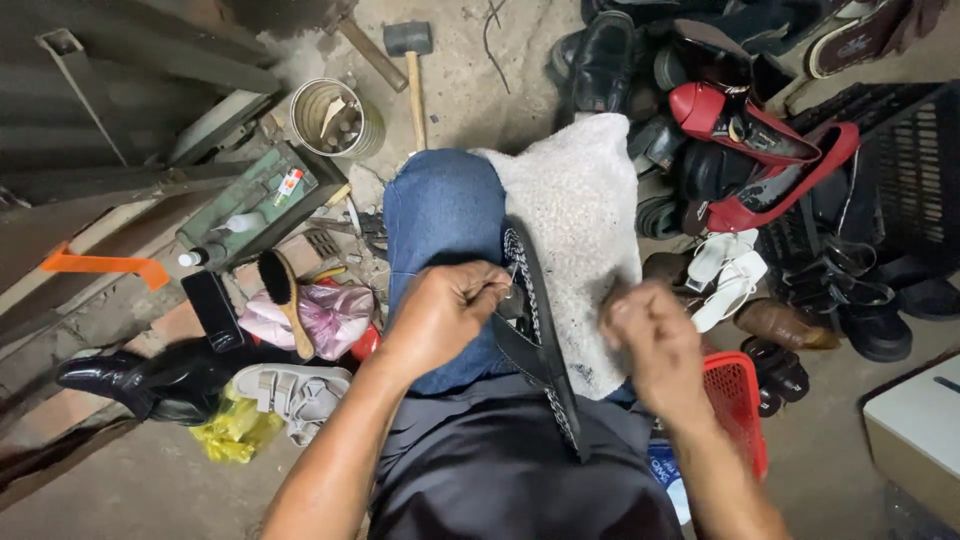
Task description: The person sits on the floor and sews a black shoe using a needle and white thread. They repeatedly push the needle through the sole and pull the thread tight to secure the stitching.
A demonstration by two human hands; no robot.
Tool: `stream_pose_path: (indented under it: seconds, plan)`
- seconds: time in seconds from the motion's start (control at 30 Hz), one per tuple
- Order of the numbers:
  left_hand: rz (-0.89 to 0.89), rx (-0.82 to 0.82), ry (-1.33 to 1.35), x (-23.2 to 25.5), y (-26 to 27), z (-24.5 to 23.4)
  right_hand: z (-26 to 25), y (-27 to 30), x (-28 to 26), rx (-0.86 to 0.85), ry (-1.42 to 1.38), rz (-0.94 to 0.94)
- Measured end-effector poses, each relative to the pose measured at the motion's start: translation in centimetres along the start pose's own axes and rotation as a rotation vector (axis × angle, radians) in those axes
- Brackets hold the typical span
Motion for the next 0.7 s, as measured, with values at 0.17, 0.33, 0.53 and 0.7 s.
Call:
stream_pose_path:
  seconds: [0.17, 0.33, 0.53, 0.7]
  plan:
    - [-0.076, -0.042, -0.215, 0.2, 0.1, 0.4, 1.2, 2.5, -1.2, -0.031, 0.095, 0.049]
    - [0.037, -0.024, -0.067, -1.0, -0.2, 0.1, 0.4, 4.9, -4.1, -0.273, 0.286, 0.19]
    - [0.124, -0.025, 0.144, -2.4, -1.0, 1.5, -0.9, 7.5, -4.7, -0.22, 0.836, -0.091]
    - [0.092, -0.114, 0.375, -1.4, -1.6, 5.0, -4.6, 8.2, -4.5, 0.259, 0.501, -0.022]
Point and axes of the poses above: each hand's wrist, its own y-axis away from the middle knuckle, its own z-axis out of the palm, x = y × z, the point moved 1 cm from there along -y, towards the middle knuckle, and after that the axes turned 6 degrees about -x, right-handed, at the moved point
